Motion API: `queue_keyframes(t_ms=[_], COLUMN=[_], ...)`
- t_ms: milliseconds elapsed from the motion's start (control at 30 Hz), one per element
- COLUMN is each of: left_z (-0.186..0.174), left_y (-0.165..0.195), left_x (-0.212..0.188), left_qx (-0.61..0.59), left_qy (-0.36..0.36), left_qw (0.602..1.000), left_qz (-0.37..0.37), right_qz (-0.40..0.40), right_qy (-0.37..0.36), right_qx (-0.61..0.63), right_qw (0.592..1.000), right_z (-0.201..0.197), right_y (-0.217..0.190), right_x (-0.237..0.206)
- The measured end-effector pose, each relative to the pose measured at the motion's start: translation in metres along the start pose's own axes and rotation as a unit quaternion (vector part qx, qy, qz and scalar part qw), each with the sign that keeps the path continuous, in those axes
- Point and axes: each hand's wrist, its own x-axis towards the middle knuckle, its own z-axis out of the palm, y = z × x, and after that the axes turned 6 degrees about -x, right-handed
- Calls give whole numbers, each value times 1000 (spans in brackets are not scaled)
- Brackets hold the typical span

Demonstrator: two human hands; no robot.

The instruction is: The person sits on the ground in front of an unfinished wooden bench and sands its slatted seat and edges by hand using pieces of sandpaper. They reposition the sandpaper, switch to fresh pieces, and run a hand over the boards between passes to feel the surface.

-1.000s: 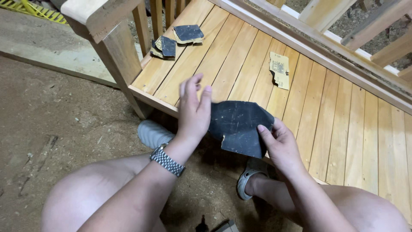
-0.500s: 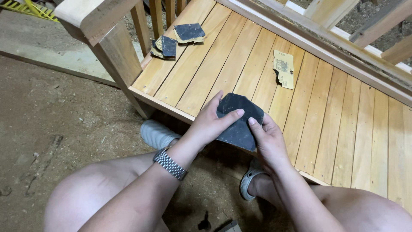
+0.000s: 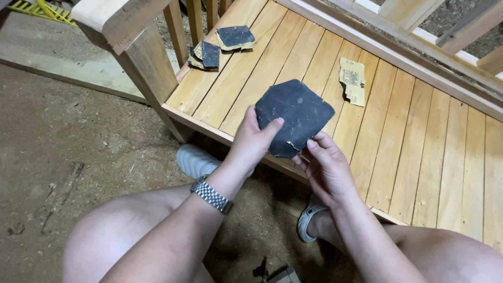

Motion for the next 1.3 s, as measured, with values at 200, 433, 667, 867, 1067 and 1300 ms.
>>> queue_keyframes(t_ms=[200, 433, 667, 867, 1067, 1300], left_z=[-11, -11, -4, -2, -2, -12], left_y=[10, 7, 11, 8, 22, 52], left_x=[3, 4, -5, -6, -8, -10], left_qx=[-65, -102, 28, 51, 240, 429], left_qy=[-83, -100, -89, -125, -54, -106], left_qw=[994, 988, 995, 990, 932, 894], left_qz=[-36, -54, -18, 28, 266, -75], right_qz=[-5, -36, -259, -337, -131, -30], right_qy=[26, -16, 153, 69, -3, -18], right_qx=[-1, 36, -394, -575, -413, -416], right_qw=[1000, 999, 868, 742, 901, 909], right_z=[-16, -22, -1, 3, -7, -29], right_y=[3, 4, 3, 5, 18, 14], right_x=[7, 9, 6, -5, 3, 16])
